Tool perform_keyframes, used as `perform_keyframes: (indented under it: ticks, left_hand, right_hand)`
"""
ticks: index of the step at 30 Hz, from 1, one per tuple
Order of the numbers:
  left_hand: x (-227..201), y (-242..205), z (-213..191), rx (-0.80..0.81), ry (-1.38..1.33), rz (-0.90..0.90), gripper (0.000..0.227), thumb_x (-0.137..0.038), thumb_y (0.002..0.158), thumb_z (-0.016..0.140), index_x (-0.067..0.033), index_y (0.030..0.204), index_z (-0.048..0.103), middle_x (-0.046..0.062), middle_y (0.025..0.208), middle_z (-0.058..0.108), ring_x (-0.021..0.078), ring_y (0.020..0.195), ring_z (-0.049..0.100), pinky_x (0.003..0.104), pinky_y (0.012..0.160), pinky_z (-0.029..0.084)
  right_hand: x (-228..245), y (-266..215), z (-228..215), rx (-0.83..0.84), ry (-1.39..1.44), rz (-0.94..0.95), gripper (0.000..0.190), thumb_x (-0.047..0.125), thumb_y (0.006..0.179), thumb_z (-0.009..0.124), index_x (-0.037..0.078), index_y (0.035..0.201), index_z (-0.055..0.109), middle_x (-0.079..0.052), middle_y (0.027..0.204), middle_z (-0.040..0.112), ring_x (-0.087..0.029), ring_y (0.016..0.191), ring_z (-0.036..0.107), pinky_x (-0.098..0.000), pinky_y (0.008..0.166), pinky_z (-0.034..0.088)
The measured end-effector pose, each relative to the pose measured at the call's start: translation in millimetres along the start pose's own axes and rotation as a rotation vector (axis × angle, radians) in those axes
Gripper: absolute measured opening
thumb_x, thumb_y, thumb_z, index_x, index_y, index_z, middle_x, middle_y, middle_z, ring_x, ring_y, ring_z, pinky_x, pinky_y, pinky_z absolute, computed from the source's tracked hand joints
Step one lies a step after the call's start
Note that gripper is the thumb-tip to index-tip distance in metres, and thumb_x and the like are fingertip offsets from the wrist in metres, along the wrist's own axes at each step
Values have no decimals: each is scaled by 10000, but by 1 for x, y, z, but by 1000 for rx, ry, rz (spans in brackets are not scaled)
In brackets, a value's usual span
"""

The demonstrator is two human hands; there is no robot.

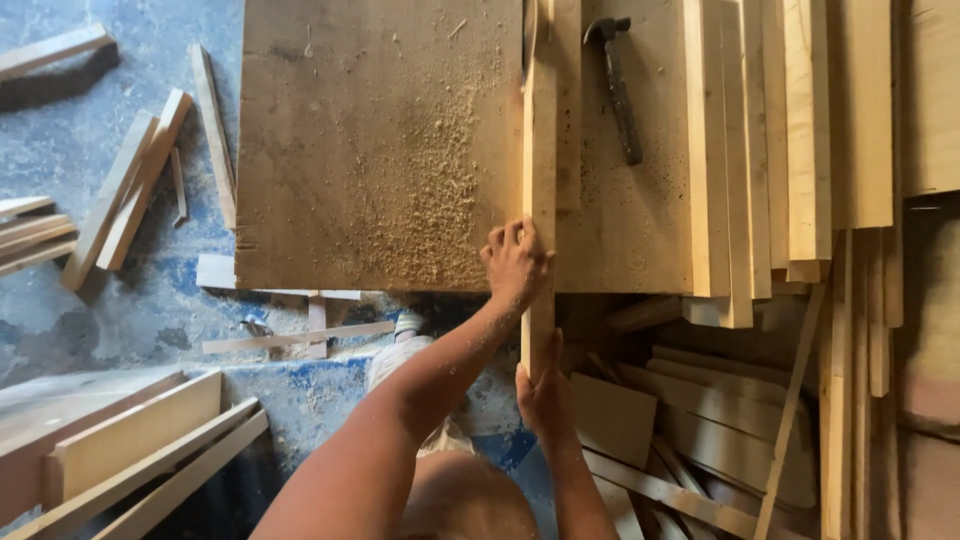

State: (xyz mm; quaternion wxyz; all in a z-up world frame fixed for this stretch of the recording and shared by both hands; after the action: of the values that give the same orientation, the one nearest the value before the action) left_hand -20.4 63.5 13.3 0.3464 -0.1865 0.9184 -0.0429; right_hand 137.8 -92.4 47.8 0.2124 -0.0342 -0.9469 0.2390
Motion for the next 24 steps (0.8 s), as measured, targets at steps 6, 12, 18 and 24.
perform_keyframes:
  ticks: [6,12,18,24]
  left_hand:
    - [-4,5,-7,-148,-70,51,784,-453,897,732,-108,1517,400,48,1337,377,308,1256,330,520,982,356]
    - [-5,19,-13,-151,-32,46,779,-464,876,747,-115,1497,431,45,1328,410,291,1243,350,524,970,384]
    - [-3,35,-12,-109,-43,26,792,-454,885,747,-109,1514,410,48,1333,403,302,1261,347,543,999,367]
    - [-4,48,-20,-66,-100,-6,793,-450,917,721,-111,1541,367,59,1350,403,324,1298,330,582,1021,341]
  right_hand:
    - [-7,16,7,-118,-103,-88,865,449,953,566,211,1650,113,-309,1002,732,-470,897,752,-579,729,603]
    - [-11,31,9,-81,-158,-34,862,517,957,528,230,1654,110,-251,1043,749,-420,921,763,-526,746,620]
    - [11,33,-2,-53,-210,-23,854,535,976,506,245,1652,73,-218,1117,746,-373,990,767,-497,805,630]
    - [13,50,2,-14,-191,-21,851,563,979,457,249,1646,32,-224,1150,738,-395,1022,752,-537,844,607]
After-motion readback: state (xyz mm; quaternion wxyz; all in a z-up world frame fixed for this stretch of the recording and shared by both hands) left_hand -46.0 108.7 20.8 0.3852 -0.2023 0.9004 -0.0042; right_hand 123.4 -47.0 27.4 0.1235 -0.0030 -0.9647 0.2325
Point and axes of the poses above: each hand's wrist, its own y-axis towards the middle knuckle, its own z-axis out of the palm, x = y × z, the point moved 8 cm from there along y, towards the middle knuckle
